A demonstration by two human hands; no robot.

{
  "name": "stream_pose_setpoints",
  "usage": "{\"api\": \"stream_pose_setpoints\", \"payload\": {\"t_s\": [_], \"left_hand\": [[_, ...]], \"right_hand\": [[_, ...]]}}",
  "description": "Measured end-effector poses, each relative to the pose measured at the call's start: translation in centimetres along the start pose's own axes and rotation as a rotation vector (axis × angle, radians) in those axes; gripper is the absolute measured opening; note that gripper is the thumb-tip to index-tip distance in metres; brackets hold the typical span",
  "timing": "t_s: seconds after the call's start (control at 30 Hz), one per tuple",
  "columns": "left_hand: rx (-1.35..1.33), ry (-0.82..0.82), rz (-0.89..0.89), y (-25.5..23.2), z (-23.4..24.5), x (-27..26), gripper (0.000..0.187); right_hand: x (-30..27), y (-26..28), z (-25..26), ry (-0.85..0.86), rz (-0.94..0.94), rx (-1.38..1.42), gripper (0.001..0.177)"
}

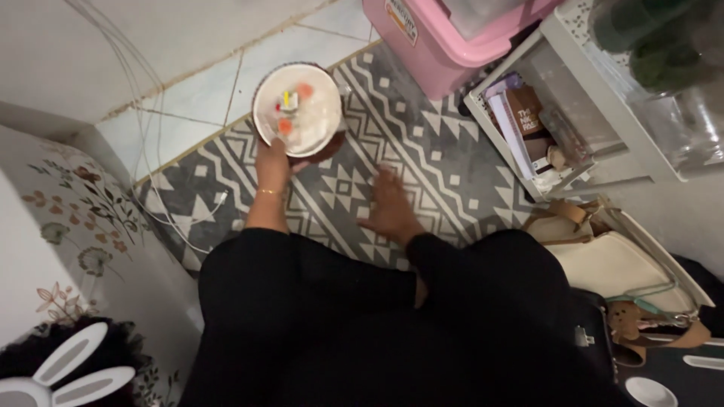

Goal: Organizing various craft items, including flowers and pipe cleaners, into storage bins and reviewing documents.

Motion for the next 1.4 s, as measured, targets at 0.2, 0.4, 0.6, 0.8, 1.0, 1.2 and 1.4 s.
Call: {"api": "stream_pose_setpoints", "payload": {"t_s": [0.2,0.4,0.6,0.8,1.0,1.2,1.4], "left_hand": [[-0.125,-0.123,-0.023,-1.6,0.8,-0.6,0.055],[-0.080,-0.190,-0.034,-3.3,1.4,-2.1,0.056],[-0.199,-0.133,-0.048,-3.3,1.2,-1.2,0.056],[-0.214,-0.189,-0.007,-4.2,0.0,-1.3,0.057],[-0.064,-0.167,0.004,-4.4,-1.0,-2.4,0.052],[-0.063,-0.127,-0.015,-4.5,-1.4,-1.9,0.052],[-0.069,-0.157,0.021,-4.1,-1.1,-1.4,0.053]], "right_hand": [[5.8,0.9,-3.0,-0.363,0.315,0.065,0.060],[10.3,-6.5,-5.1,-0.372,0.141,0.332,0.020],[0.2,-7.8,0.3,-0.263,-0.254,0.191,0.078],[3.0,0.6,-2.6,-0.075,-0.093,0.005,0.104],[9.6,-0.1,0.0,-0.474,-0.083,0.029,0.074],[11.0,0.0,0.8,-0.164,0.265,0.092,0.059],[5.8,-3.9,-3.5,-0.151,0.252,0.257,0.029]]}}
Point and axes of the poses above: each hand's wrist, its own x-axis towards the middle knuckle, its own z-axis out of the back of the hand, y = z × x, the point moved 5 cm from there along x, towards the middle knuckle, and after that the axes turned 9 degrees about -x, right-handed, at the moved point
